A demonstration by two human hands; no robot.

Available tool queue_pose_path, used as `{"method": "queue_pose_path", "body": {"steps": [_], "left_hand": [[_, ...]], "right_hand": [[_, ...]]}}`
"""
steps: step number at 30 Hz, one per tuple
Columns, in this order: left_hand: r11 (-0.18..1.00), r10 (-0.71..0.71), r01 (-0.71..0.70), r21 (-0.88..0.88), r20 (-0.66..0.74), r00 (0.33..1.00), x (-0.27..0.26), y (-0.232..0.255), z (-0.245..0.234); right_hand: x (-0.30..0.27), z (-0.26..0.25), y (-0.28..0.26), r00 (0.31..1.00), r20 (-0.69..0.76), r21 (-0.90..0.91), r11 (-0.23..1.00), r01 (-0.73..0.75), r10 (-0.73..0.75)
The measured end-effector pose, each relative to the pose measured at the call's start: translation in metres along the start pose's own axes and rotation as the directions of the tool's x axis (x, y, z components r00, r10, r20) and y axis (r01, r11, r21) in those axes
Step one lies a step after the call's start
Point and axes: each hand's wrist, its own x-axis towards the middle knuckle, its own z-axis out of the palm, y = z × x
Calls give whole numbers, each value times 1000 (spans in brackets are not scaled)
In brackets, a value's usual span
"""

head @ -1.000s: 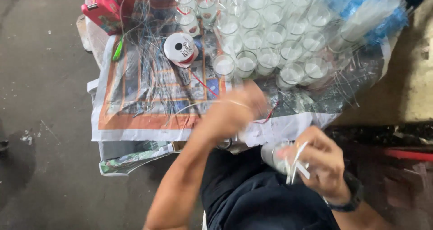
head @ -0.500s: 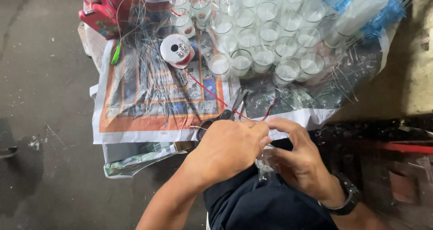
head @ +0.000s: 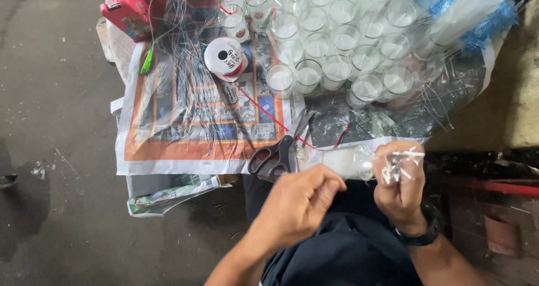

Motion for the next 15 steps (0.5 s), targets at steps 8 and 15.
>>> {"method": "queue_pose_path", "body": {"steps": [8,15], "left_hand": [[802,-131,152,-578,78,988,4,-80,60],[638,715,-508,579,-200,670,30,-12,-23]], "right_hand": [[1,5,-32,968,0,324,916,-237,250],[2,-16,-42,937,282,209,940,-268,205]]}}
